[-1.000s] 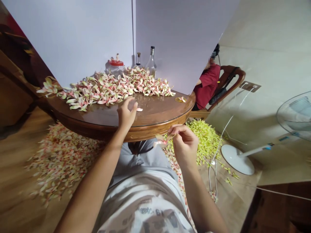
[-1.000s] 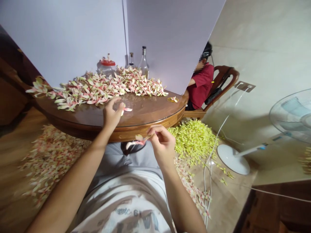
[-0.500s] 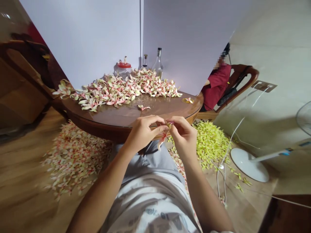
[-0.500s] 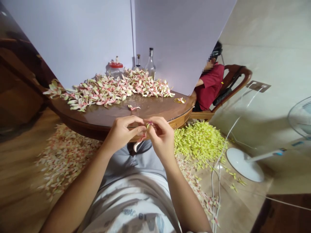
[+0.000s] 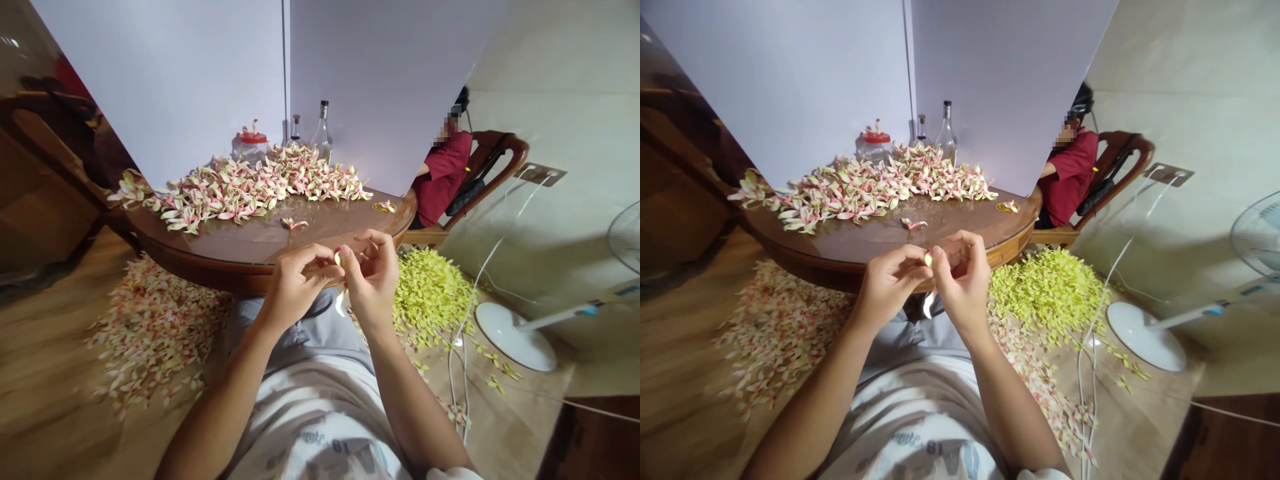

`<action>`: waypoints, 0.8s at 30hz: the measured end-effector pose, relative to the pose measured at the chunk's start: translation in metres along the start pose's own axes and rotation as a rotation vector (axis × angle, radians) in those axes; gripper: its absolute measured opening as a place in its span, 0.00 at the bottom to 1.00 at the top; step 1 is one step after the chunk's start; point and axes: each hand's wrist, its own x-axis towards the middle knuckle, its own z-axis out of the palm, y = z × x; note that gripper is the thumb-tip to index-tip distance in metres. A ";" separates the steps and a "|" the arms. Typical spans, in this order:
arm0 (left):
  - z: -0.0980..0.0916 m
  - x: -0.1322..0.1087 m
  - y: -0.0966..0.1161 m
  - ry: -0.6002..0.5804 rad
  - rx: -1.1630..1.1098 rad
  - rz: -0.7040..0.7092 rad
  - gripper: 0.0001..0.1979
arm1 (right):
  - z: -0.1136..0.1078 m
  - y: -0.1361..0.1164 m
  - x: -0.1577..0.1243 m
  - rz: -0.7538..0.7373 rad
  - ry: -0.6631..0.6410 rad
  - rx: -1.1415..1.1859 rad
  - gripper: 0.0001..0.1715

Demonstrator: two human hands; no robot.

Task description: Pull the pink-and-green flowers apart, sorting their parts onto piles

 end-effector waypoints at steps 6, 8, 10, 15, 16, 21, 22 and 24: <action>-0.001 0.001 -0.009 0.062 -0.225 -0.077 0.09 | 0.001 -0.004 -0.005 0.028 -0.028 -0.027 0.06; 0.000 0.001 -0.012 0.065 -0.295 -0.101 0.10 | 0.002 -0.003 -0.006 0.020 -0.033 -0.017 0.05; 0.000 0.000 -0.013 0.048 -0.365 -0.122 0.11 | 0.002 -0.001 -0.007 0.021 -0.044 -0.020 0.07; 0.002 0.002 -0.010 0.038 -0.439 -0.110 0.11 | 0.004 0.002 -0.009 -0.006 -0.057 -0.018 0.07; 0.001 0.002 -0.009 0.045 -0.417 -0.107 0.11 | 0.003 0.002 -0.010 -0.010 -0.059 -0.012 0.08; -0.006 0.002 -0.001 0.023 -0.108 -0.073 0.10 | -0.002 0.000 -0.011 -0.020 -0.123 -0.054 0.06; -0.007 0.001 0.001 0.020 -0.020 -0.047 0.09 | -0.004 0.000 -0.011 -0.029 -0.131 -0.091 0.07; -0.007 0.000 0.001 0.087 0.117 0.021 0.09 | -0.006 0.001 -0.011 -0.037 -0.110 -0.144 0.05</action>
